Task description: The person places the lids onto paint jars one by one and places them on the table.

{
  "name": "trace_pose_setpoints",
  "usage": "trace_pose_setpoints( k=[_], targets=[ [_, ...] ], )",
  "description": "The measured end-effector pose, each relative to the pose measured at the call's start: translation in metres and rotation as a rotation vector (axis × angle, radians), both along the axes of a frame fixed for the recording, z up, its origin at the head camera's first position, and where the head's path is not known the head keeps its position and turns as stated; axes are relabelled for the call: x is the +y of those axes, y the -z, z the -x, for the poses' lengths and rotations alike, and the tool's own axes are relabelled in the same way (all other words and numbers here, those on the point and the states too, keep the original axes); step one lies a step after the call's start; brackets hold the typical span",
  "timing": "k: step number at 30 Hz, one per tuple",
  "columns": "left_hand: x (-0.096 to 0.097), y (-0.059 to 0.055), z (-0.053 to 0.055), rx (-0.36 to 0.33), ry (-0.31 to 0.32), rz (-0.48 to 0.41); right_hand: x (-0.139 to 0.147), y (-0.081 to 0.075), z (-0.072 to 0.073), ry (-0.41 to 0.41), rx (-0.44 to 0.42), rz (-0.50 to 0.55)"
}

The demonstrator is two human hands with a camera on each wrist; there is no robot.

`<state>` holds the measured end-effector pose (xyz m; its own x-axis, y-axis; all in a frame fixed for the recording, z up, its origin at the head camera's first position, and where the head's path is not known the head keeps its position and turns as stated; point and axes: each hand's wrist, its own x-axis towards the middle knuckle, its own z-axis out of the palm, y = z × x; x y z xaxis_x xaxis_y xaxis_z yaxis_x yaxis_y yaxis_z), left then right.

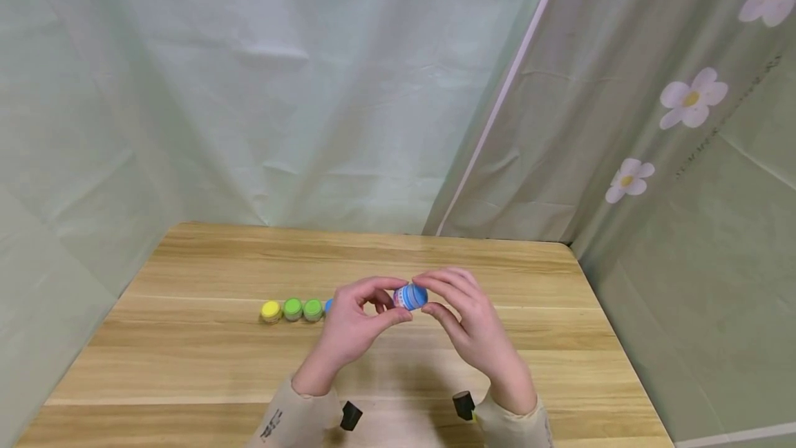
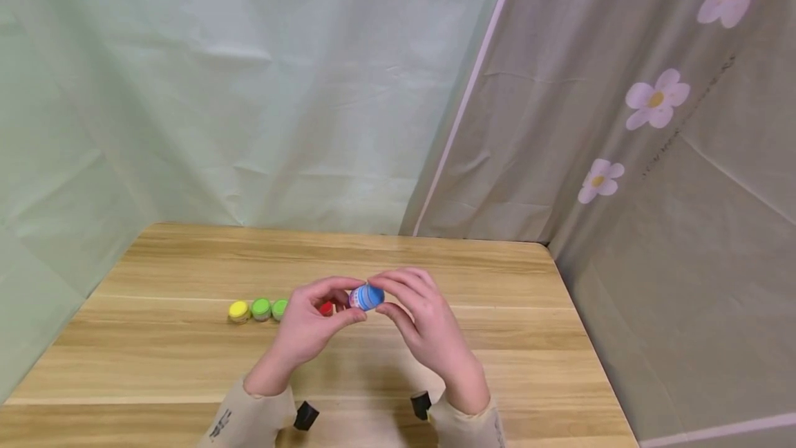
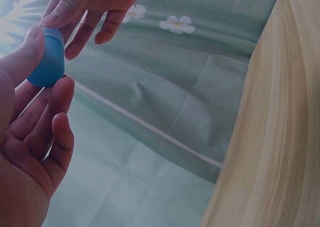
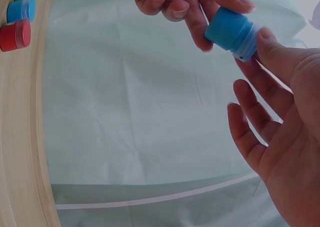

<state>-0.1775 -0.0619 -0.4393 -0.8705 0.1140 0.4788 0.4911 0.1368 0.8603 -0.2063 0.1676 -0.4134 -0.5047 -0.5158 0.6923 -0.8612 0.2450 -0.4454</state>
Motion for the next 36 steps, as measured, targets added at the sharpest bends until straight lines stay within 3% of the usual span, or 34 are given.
trace_pose_setpoints(
  k=[15,28,33,36],
  targets=[
    [0.0001,0.0042,0.0000,0.012,0.006,-0.008,-0.0007,-0.0003,-0.0017,0.067,-0.030,-0.013],
    [0.0022,0.0019,-0.0013,-0.018,0.008,-0.006,-0.0034,0.0030,-0.0049,0.196,-0.138,-0.043],
    [0.0014,0.0028,-0.0001,0.001,-0.011,-0.008,0.0021,-0.0005,-0.0069,0.169,-0.196,-0.060],
    [0.0007,0.0036,0.0006,0.017,-0.016,-0.004,0.0048,-0.0027,-0.0054,0.114,-0.161,-0.087]
  ],
)
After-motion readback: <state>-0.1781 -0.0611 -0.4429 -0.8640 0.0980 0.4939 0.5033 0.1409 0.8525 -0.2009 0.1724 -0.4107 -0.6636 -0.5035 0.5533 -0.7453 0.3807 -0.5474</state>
